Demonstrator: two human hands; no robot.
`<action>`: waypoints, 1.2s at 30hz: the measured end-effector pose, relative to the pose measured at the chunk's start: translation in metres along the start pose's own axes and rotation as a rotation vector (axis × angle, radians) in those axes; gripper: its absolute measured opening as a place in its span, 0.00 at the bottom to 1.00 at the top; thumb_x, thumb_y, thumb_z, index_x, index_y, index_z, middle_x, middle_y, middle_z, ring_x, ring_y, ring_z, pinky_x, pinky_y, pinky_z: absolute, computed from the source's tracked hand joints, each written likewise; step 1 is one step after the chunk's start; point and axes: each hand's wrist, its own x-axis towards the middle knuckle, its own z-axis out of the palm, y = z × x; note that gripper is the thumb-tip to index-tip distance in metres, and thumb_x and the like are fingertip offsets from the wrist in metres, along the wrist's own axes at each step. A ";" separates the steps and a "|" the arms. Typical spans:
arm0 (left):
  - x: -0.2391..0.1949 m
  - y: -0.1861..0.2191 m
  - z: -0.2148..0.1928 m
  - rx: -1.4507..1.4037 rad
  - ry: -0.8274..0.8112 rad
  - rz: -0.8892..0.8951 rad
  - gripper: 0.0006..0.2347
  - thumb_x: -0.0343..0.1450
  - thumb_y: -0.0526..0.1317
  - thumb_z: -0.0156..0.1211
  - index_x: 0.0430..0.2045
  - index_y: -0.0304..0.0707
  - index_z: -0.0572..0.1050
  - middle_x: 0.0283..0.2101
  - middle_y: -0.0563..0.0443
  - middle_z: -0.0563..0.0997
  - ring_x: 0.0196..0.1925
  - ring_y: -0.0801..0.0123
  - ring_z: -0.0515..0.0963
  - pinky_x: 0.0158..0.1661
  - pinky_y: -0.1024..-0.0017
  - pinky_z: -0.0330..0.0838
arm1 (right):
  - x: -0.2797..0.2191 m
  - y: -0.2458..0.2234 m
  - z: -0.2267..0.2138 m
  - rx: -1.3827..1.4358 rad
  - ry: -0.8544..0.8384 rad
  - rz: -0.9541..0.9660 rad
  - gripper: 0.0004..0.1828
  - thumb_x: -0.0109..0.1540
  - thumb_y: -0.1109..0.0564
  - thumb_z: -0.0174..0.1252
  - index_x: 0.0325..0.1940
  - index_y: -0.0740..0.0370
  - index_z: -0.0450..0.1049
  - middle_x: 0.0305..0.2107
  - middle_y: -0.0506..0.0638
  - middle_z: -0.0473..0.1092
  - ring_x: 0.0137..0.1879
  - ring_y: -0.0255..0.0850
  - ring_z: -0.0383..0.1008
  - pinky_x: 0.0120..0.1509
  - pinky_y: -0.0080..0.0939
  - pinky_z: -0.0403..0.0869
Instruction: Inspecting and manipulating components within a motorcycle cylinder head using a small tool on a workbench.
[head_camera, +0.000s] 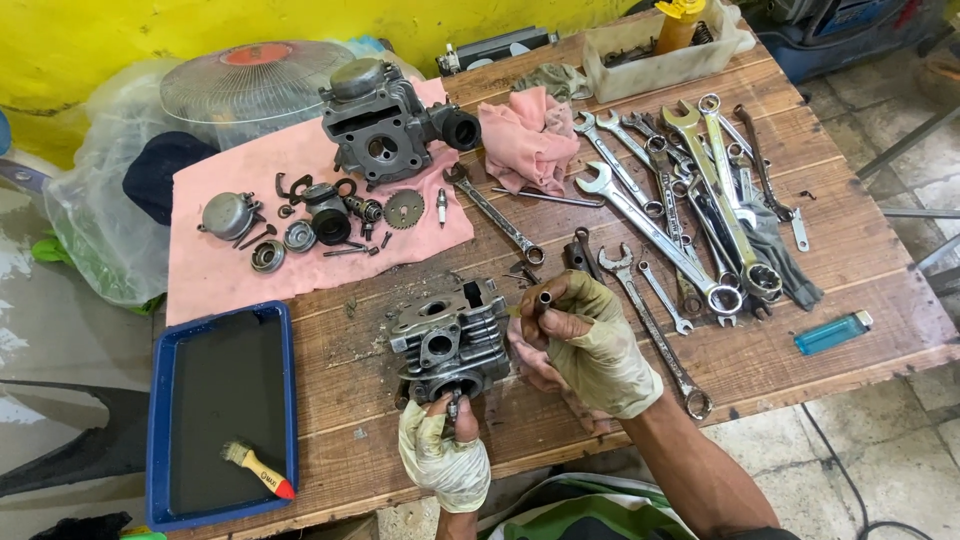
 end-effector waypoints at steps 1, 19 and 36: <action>0.000 0.000 0.000 0.003 0.002 0.006 0.06 0.71 0.40 0.66 0.34 0.39 0.78 0.37 0.44 0.81 0.38 0.57 0.81 0.46 0.60 0.80 | 0.000 0.003 -0.005 0.002 0.023 -0.007 0.10 0.61 0.68 0.65 0.46 0.69 0.75 0.40 0.63 0.76 0.44 0.51 0.79 0.51 0.45 0.80; -0.001 0.004 0.001 -0.027 0.008 -0.037 0.06 0.71 0.39 0.66 0.33 0.36 0.79 0.37 0.45 0.81 0.42 0.54 0.82 0.46 0.61 0.80 | -0.011 0.005 -0.021 0.067 0.047 0.044 0.12 0.62 0.66 0.66 0.48 0.70 0.74 0.42 0.67 0.73 0.39 0.46 0.76 0.46 0.38 0.80; -0.004 0.001 0.000 0.025 -0.015 -0.048 0.06 0.71 0.40 0.66 0.34 0.36 0.79 0.38 0.45 0.81 0.45 0.53 0.82 0.46 0.61 0.80 | -0.019 0.011 -0.034 0.148 0.144 0.132 0.15 0.61 0.64 0.66 0.50 0.69 0.73 0.36 0.64 0.71 0.31 0.44 0.72 0.36 0.36 0.75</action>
